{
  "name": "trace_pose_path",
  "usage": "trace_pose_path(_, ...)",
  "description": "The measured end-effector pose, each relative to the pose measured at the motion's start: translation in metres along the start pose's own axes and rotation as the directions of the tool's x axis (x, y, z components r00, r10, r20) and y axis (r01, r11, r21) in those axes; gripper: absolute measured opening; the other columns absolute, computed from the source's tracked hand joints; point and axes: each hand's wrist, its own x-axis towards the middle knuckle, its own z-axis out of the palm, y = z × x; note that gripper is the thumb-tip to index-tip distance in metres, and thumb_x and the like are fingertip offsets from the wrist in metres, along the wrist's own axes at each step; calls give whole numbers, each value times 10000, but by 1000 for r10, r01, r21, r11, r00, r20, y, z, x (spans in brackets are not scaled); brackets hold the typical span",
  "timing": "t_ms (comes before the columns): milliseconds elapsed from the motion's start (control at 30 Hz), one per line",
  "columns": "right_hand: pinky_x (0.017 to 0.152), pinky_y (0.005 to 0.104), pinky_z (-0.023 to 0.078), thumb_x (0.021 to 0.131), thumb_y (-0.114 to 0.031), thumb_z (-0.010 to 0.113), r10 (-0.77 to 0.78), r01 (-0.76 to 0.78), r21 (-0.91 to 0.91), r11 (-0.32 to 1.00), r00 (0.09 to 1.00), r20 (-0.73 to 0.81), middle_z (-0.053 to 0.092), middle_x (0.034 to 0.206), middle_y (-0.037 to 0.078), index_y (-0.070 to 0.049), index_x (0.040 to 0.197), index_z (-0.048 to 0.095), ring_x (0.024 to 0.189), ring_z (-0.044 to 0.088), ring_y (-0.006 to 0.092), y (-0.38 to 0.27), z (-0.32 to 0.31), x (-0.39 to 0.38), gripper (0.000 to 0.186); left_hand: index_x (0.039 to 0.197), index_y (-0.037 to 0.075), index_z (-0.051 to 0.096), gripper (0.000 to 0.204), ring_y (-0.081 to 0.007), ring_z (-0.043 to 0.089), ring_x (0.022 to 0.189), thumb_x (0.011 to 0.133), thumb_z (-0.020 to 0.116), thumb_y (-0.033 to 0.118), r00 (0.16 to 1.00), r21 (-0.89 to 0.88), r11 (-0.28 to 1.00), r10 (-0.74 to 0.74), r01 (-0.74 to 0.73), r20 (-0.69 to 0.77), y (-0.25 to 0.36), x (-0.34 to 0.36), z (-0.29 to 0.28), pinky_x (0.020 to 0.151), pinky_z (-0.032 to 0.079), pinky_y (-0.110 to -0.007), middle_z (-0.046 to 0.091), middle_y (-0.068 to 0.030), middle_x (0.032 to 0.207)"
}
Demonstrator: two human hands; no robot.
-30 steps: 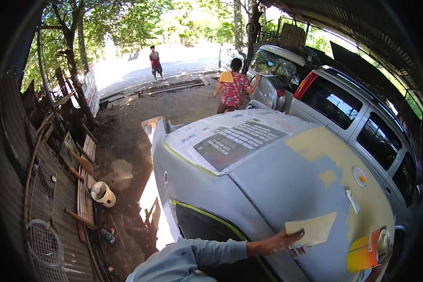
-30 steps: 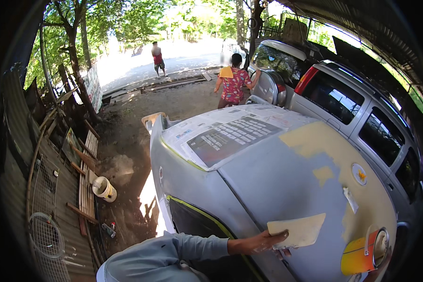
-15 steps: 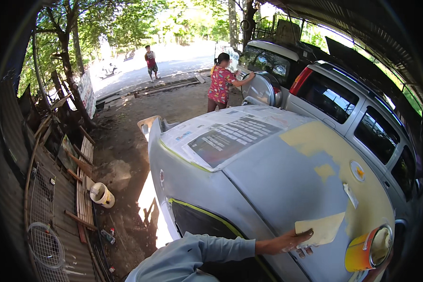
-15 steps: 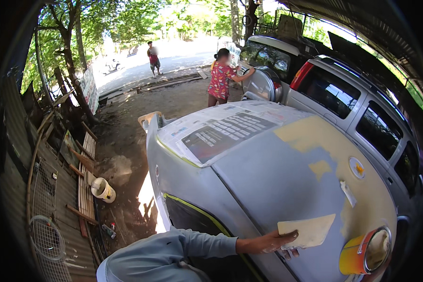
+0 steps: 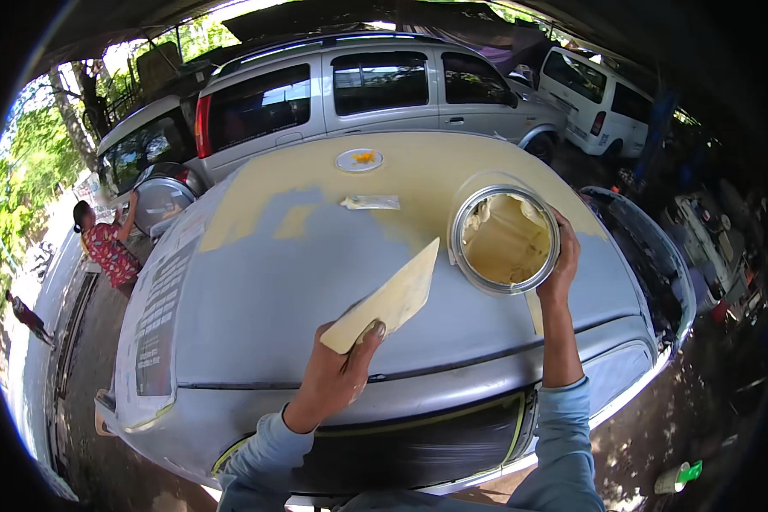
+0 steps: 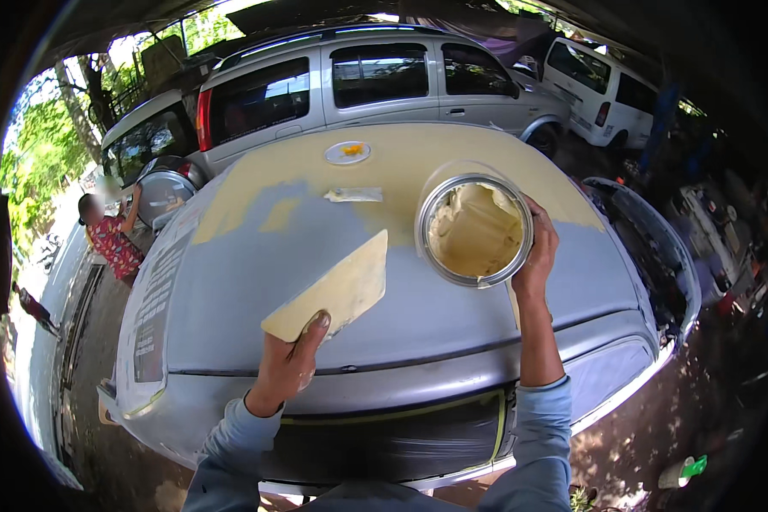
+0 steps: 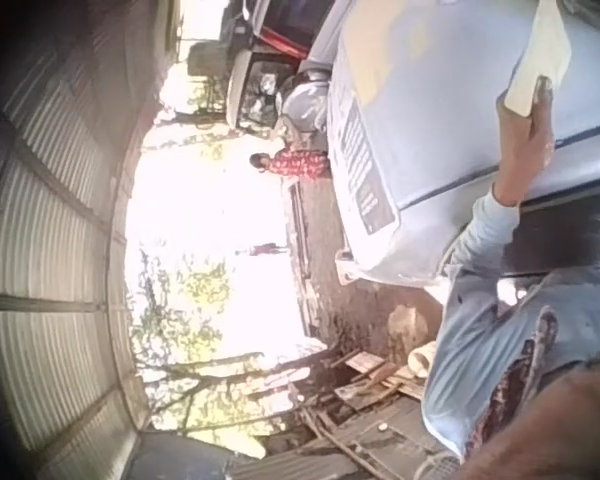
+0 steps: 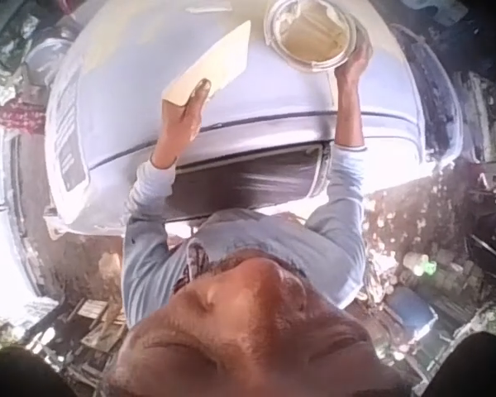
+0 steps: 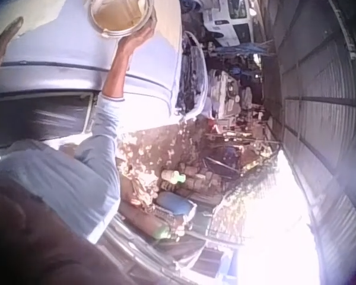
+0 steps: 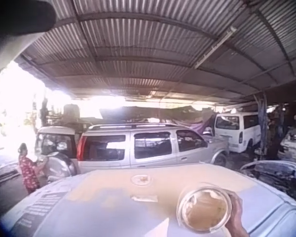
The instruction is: Applying and smoothing car body filler putty onto the roof of a vehicle.
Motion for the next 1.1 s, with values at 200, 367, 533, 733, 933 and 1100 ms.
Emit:
trace_pose_path(200,947,308,464,967,-180,356,178,-164,248,955,983,-36,638,1118,154,75,1175,579,1051,604,203,-15,0,-13,398,1007,-70,607,211,-251,554,525,944,544,121,986,251,965,30,-72,166,44,71,44,564,443,-353,575,-168,616)
trace_pose_path(367,928,285,449,991,-76,430,183,-146,362,921,981,-68,644,1090,115,69,1146,598,1007,590,160,-13,3,-18,271,922,-70,582,178,-432,596,608,894,525,97,971,454,879,37,-143,235,34,111,77,583,461,-483,592,-241,649)
trace_pose_path(533,899,288,474,990,-132,465,168,-138,340,930,984,-62,643,1080,111,49,1117,607,992,597,150,-16,5,-17,263,760,-70,569,177,-460,606,655,846,564,85,982,529,839,30,-125,186,14,125,99,607,493,-503,594,-285,676)
trace_pose_path(733,914,268,438,985,-38,431,72,-65,212,975,997,-22,644,1033,99,48,1072,600,972,589,147,-21,8,-13,209,725,-78,566,207,-465,599,670,832,575,98,986,528,834,119,-161,113,-7,135,125,615,482,-500,585,-288,683)
trace_pose_path(933,859,254,442,915,49,393,8,-11,163,987,1000,19,633,980,86,44,979,579,905,579,127,-12,-1,-1,197,769,-83,576,151,-470,612,711,818,562,58,981,420,895,88,-153,170,-27,150,128,661,499,-515,610,-293,717)
trace_pose_path(1100,863,264,444,900,48,391,-2,-2,186,983,1000,19,620,1004,92,44,966,582,926,584,145,-2,-11,2,202,834,-117,570,204,-397,586,567,869,569,85,957,232,970,8,-78,289,-33,167,137,574,461,-446,575,-244,625)
